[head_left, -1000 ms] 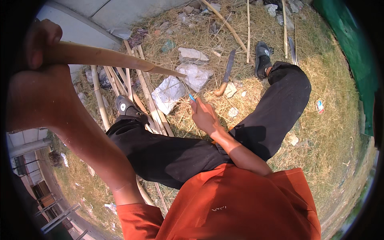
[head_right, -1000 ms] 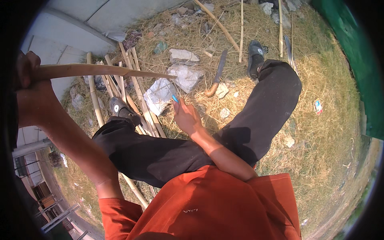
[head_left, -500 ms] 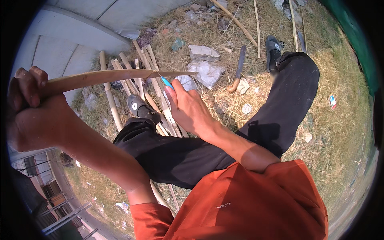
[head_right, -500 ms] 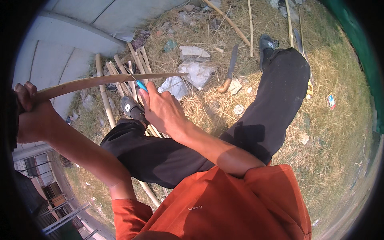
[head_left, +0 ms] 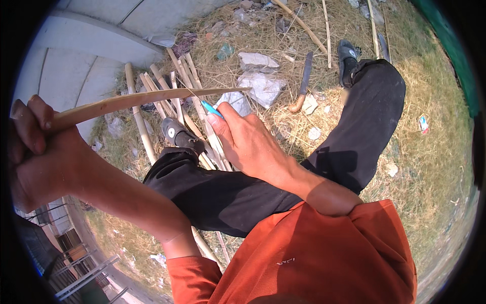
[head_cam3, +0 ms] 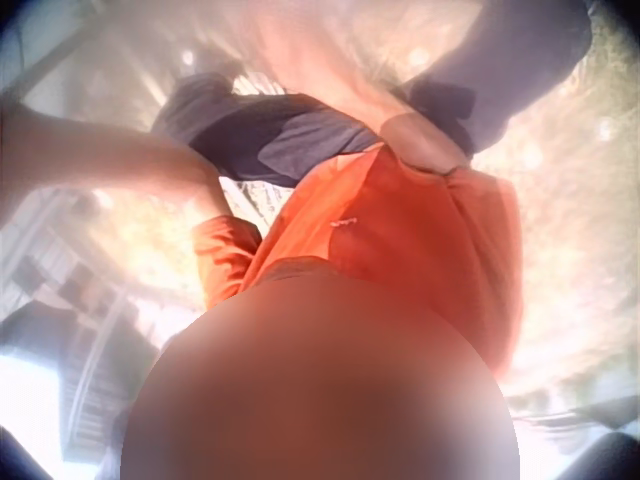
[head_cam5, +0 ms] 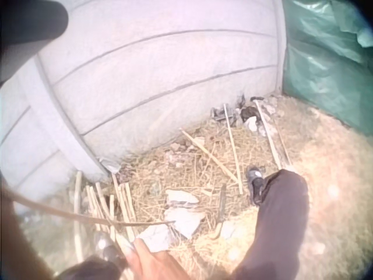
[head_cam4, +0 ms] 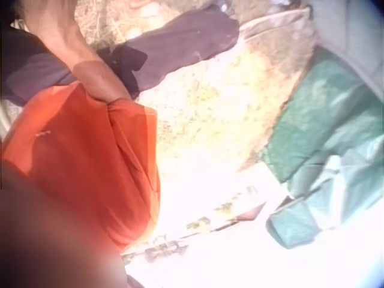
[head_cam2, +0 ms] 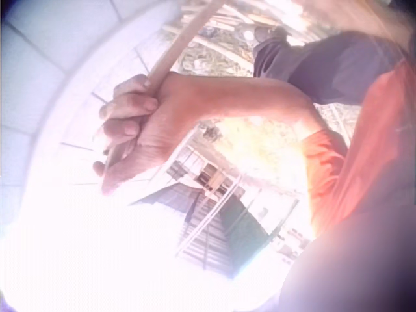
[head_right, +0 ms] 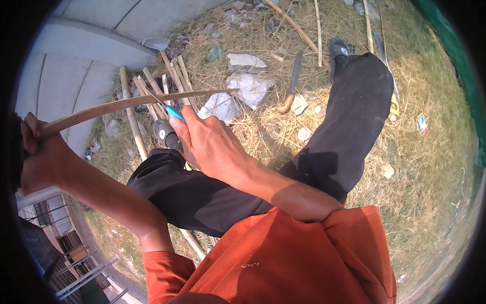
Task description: The person sits on the ground and uses a small knife to shave the surface of a long bamboo stick, removing thin strips of material. The person holds the stick with one hand and scrapes along its length with the other, occasionally repositioning the stick.
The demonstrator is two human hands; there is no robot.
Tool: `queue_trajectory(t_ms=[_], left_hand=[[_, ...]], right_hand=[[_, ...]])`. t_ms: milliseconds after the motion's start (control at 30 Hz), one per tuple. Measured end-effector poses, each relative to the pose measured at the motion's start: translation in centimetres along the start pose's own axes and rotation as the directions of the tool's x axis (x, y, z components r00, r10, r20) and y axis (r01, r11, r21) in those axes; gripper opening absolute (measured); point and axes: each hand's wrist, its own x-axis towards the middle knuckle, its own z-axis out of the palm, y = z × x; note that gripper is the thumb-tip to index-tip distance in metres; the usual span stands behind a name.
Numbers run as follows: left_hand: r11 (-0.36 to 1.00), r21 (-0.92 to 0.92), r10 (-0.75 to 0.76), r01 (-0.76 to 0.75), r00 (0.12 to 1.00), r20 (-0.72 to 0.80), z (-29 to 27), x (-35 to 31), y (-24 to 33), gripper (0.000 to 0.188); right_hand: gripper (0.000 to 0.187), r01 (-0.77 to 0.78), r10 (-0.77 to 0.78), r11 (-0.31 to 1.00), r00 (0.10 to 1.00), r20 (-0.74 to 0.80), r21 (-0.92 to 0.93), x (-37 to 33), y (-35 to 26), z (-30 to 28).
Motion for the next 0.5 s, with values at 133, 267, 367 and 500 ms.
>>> queue_trajectory(t_ms=[133,267,367,500], left_hand=[[0.999,-0.032,0.003,-0.005,0.998,-0.056,0.9,-0.7,-0.1,0.023],[0.998,-0.065,0.02,-0.018,1.0,0.023,1.4,-0.8,0.0,0.021],[0.999,-0.012,0.03,-0.031,0.999,-0.041,3.6,-1.7,0.0,0.02],[0.999,0.016,0.05,-0.049,0.997,-0.057,2.7,-1.5,0.2,0.016]], right_hand=[[0.026,-0.183,0.179,0.947,0.983,-0.042,-0.263,0.1,2.4,0.8],[0.024,-0.114,0.103,0.967,0.993,-0.058,-0.227,-0.5,2.5,0.7],[0.023,0.004,-0.022,0.99,0.991,-0.13,-0.14,-0.6,1.0,1.1],[0.024,-0.079,0.026,0.947,0.985,-0.171,-0.31,0.8,7.5,2.1]])
